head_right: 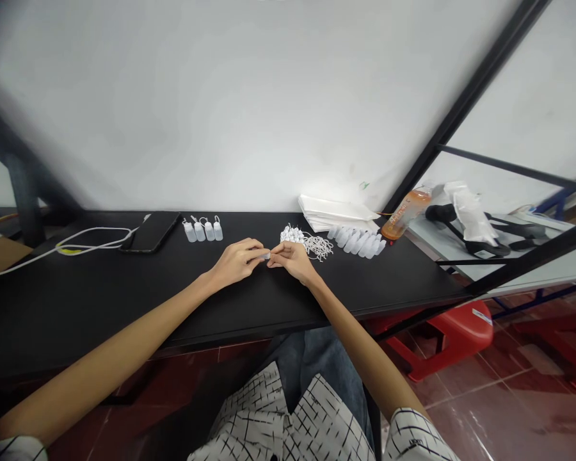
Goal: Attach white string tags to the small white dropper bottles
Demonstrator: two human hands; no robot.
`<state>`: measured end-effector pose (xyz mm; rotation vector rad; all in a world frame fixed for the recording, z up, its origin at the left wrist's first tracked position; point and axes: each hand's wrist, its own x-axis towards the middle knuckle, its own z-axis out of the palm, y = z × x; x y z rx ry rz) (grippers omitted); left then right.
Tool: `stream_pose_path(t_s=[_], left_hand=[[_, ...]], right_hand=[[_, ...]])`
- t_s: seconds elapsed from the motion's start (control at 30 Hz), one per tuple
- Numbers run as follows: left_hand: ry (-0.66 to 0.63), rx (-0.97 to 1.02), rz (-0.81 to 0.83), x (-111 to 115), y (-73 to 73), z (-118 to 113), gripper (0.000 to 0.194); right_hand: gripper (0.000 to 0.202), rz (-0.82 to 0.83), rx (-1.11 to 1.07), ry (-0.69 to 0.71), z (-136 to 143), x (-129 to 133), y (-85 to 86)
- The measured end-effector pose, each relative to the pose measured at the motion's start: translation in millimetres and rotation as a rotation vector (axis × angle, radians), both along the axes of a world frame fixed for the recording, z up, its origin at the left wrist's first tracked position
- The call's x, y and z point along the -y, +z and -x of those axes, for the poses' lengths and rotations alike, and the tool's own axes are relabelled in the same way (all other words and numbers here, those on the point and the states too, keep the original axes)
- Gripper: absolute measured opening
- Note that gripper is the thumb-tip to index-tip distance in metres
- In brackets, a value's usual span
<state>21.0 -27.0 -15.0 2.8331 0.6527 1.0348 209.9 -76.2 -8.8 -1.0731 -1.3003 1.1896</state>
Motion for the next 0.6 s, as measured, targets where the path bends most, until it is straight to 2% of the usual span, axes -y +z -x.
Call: stream_pose_path(t_s=[0.1,0.27,0.33,0.47,0.6], left_hand=[[0.022,-0.03,0.095,3,3.3,-2,0.024],[0.06,0.062,0.299,5,11.0,-4,0.019],[0.097,0.072,0.38,2,12.9,-2,0.016],[0.168,0.056,0.517,-2,15.5,5,0.018],[0.187,0.053,0.576,0,20.3,7,0.014]], right_hand=[[0.038,-0.016,0.021,-0.004,1,-2,2.6],[0.041,-0.072,0.068,-0.053,-2,-8,10.5],[0.042,-0.127,0.098,-0.153,-8,-15,13.2],[0.04,-0.285,0.181,-0.463,-33,-36,16.8],[0.031,-0.336,0.415,-0.682,-59,-59,17.4]])
